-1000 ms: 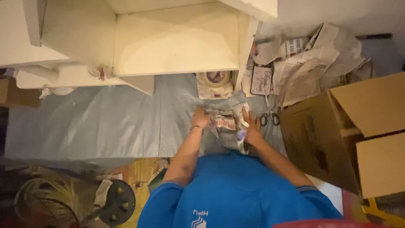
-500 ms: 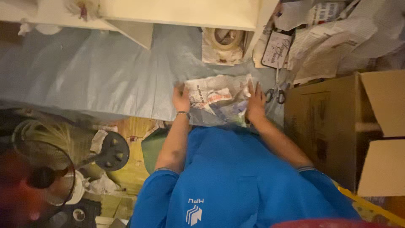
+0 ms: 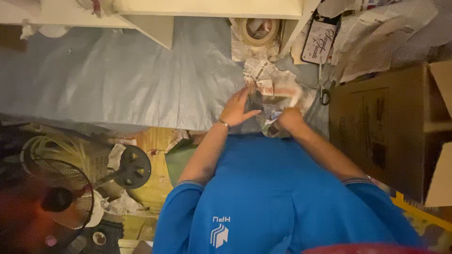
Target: The person repeatedly folds newspaper sheets on a plastic-covered work surface. They pick up each sheet, fold it in half multiple times, and place the folded stack back on the table. The process is repeated for several sheets throughout the clip.
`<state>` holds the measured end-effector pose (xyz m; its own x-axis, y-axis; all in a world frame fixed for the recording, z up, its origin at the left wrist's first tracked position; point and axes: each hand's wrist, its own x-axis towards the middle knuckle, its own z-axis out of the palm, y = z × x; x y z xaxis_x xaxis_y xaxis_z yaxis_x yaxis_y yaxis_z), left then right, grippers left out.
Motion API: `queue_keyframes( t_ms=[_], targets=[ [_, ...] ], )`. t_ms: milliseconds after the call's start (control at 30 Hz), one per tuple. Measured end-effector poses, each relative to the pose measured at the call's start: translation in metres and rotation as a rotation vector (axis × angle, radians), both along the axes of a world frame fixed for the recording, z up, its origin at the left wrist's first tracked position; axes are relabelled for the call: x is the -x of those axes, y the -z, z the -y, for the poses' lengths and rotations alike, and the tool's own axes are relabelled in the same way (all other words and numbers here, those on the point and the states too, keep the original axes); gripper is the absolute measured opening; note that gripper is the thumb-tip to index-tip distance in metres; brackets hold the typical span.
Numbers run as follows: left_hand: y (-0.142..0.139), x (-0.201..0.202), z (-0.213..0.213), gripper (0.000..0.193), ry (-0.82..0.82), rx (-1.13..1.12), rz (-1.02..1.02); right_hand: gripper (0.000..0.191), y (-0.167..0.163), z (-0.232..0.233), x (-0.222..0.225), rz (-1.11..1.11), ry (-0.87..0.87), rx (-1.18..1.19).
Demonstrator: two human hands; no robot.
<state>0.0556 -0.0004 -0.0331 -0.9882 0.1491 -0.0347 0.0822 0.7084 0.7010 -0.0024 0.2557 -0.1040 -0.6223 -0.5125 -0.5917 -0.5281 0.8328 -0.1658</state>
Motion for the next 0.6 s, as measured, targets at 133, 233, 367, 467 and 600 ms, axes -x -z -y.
queue_keyframes(
  t_ms=[133, 233, 367, 467, 600],
  targets=[
    [-0.010, 0.001, 0.002, 0.101, -0.014, 0.149, 0.082, 0.035, -0.005, 0.003, 0.011, -0.084, -0.048, 0.202],
    [-0.029, 0.011, -0.003, 0.111, -0.011, 0.221, -0.029, 0.034, -0.021, 0.014, 0.009, -0.039, -0.033, 0.399],
    [-0.048, 0.035, 0.003, 0.118, 0.108, 0.083, -0.050, 0.033, -0.036, 0.033, 0.002, -0.177, -0.094, 0.693],
    [-0.046, 0.041, 0.019, 0.103, 0.061, -0.110, 0.074, 0.034, -0.037, 0.030, -0.004, -0.351, -0.130, 0.777],
    [-0.017, 0.018, 0.037, 0.080, -0.115, -0.309, 0.213, 0.021, -0.021, 0.007, -0.011, -0.138, 0.238, 0.939]
  ],
)
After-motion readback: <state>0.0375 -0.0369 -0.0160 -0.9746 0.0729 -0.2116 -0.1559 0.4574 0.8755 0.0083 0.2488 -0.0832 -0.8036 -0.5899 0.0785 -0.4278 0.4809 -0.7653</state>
